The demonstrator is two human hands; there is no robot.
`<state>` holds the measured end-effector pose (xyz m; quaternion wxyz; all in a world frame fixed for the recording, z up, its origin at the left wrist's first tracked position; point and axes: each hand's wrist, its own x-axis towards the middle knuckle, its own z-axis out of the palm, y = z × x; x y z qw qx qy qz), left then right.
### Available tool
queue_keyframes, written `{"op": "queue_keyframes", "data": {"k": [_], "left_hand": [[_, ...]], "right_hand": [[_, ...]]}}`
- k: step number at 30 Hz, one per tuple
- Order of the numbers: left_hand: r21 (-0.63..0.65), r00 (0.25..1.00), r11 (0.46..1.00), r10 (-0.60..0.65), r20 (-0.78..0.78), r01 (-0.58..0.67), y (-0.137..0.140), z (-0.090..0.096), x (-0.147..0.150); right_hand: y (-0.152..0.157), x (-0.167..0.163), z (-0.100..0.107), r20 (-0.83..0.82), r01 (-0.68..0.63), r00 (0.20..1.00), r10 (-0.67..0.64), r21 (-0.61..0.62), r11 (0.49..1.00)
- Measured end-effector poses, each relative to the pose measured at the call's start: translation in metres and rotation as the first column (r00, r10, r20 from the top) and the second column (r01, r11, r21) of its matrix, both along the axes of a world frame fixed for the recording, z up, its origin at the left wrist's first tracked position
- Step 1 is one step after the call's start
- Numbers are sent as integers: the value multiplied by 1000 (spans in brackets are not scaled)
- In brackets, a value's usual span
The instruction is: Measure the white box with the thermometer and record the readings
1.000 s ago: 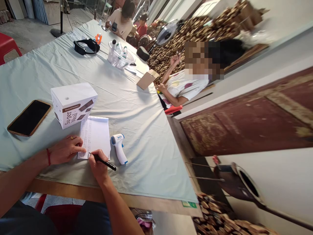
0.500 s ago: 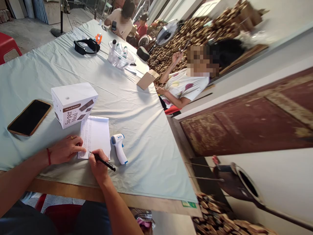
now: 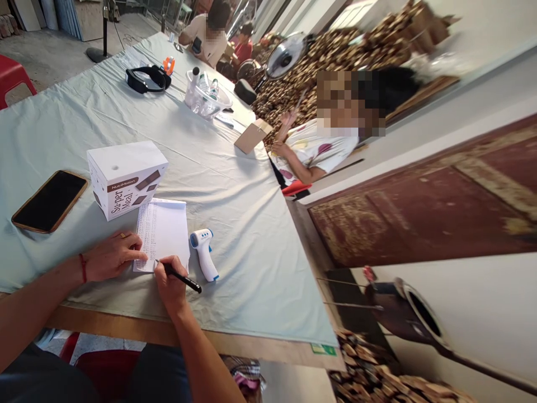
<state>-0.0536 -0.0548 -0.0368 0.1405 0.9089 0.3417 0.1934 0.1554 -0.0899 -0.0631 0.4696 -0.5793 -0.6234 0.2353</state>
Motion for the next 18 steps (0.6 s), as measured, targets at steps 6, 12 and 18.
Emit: {"op": "queue_keyframes", "data": {"k": [6, 12, 18], "left_hand": [[3, 1000, 1000, -5, 21, 5, 0, 1, 0], [11, 1000, 1000, -1, 13, 1, 0, 0, 0], [-6, 999, 1000, -9, 38, 9, 1, -1, 0]], "right_hand": [[0, 0, -2, 15, -29, 999, 28, 1, 1000], [-1, 1, 0, -28, 8, 1000, -7, 21, 1000], [-1, 0, 4, -75, 4, 997, -4, 3, 1000]]}}
